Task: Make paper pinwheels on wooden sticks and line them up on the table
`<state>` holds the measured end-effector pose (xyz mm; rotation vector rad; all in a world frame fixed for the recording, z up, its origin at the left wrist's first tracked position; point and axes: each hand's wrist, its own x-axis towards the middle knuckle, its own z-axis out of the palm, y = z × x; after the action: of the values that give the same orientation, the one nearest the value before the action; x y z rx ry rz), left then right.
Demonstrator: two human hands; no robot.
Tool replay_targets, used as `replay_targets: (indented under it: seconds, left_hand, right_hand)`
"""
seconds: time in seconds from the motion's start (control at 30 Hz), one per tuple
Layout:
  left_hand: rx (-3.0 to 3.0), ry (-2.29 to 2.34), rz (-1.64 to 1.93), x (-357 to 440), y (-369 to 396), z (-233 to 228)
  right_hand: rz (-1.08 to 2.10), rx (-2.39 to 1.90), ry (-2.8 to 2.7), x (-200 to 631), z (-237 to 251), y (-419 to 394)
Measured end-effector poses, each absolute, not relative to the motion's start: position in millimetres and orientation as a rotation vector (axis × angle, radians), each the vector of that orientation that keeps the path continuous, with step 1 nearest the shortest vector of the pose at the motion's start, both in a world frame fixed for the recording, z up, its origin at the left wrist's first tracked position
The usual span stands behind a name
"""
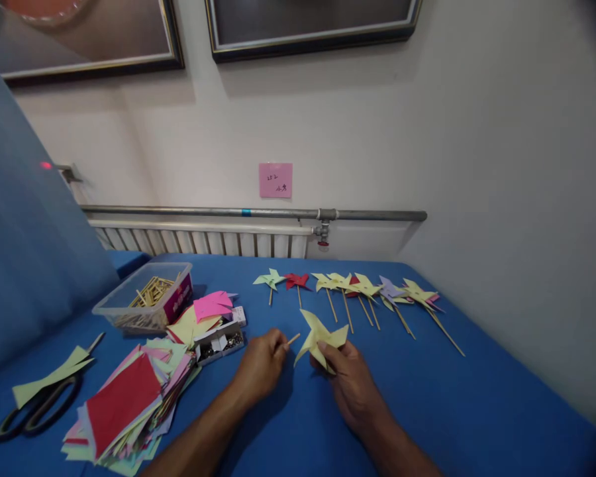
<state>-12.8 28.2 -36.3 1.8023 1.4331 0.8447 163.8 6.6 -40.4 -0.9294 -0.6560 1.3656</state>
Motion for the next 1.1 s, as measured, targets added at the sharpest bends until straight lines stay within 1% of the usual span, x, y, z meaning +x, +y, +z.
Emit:
replay_targets:
  seconds: [0.2,0.4,0.63,1.1]
  left_hand:
    - [1.532,1.309,0.823,-13,26,-44]
    - [1.592,1.243,0.828,-10,20,-39]
    - [1.641,1.287,0.803,-11,14,-30]
    - [1.738,1.329,0.812,-12,10,-30]
  right_hand:
    - [1.428,-0.951,-0.723,158,-49,5]
    - [1.407,-0.989,-0.779,158,-53,6]
    - [1.360,-1.041,-0.831,160,-62,8]
    - [1.292,-1.085,-0.873,159,-61,8]
